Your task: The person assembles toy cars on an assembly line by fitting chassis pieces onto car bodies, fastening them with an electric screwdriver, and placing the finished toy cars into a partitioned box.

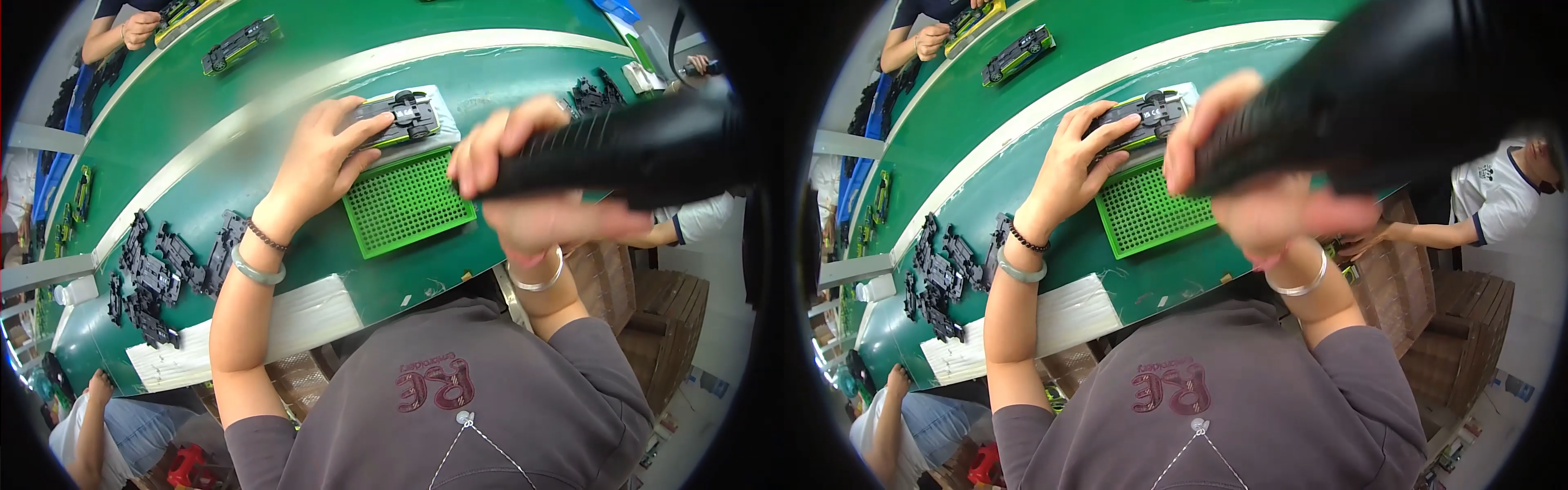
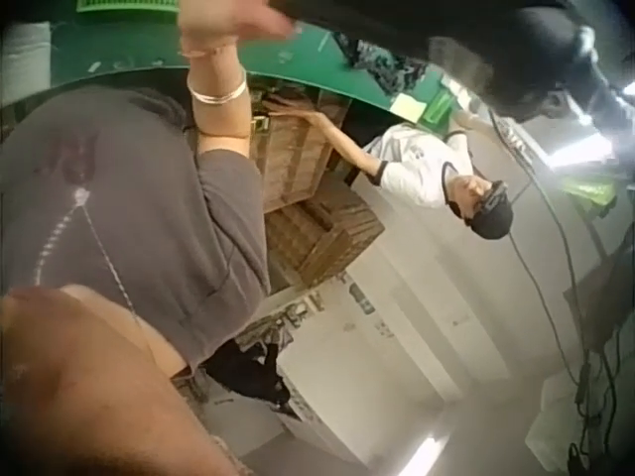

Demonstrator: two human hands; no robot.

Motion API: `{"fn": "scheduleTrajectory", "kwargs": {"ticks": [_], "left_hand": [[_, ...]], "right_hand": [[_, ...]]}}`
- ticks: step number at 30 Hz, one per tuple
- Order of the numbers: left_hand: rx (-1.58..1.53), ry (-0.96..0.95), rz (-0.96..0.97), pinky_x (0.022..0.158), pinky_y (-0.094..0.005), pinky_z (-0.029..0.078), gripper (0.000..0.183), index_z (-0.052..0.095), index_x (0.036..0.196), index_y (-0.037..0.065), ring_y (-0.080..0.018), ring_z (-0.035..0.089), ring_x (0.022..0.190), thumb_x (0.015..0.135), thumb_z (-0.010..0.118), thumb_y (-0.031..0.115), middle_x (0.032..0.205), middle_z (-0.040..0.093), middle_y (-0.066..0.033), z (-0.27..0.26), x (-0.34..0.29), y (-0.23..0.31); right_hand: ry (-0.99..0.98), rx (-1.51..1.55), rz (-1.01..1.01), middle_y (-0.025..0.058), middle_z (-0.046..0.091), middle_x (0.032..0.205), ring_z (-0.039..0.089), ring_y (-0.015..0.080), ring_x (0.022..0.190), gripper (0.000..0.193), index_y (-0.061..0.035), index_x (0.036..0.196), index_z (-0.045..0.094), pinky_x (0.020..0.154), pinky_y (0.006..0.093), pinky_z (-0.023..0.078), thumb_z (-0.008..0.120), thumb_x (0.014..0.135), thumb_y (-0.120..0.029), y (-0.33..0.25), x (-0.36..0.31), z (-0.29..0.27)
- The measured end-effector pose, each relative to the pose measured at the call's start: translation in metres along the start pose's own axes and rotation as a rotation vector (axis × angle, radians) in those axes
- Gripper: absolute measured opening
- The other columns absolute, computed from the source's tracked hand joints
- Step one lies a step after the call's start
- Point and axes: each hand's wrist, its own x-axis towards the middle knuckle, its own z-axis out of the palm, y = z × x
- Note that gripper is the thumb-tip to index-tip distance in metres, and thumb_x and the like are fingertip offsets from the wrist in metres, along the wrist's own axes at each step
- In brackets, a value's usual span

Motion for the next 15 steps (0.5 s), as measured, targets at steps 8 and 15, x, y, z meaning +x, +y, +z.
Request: {"fn": "scheduleTrajectory", "kwargs": {"ticks": [8,15], "left_hand": [[0.014,0.079,0.051,0.087,-0.0425,0.041,0.043,0.057,0.115,0.018,-0.0347,0.049,0.102,0.073,0.067,0.014,0.113,0.052,-0.0165,0.004,0.001,-0.003],[0.005,0.08,0.044,0.086,-0.0423,0.041,0.042,0.057,0.114,0.018,-0.0344,0.05,0.101,0.073,0.067,0.014,0.113,0.052,-0.0157,0.005,0.0,-0.003]], "right_hand": [[0.046,-0.055,0.04,0.0087,0.053,0.064,0.053,0.0141,0.056,0.107,0.0006,0.086,0.044,0.051,0.0232,0.045,0.033,0.04,-0.095,0.023,-0.047,-0.013],[0.111,-0.039,0.035,0.0078,0.051,0.063,0.053,0.0148,0.055,0.107,-0.0003,0.088,0.043,0.051,0.0249,0.045,0.03,0.042,-0.095,0.028,-0.048,-0.011]]}}
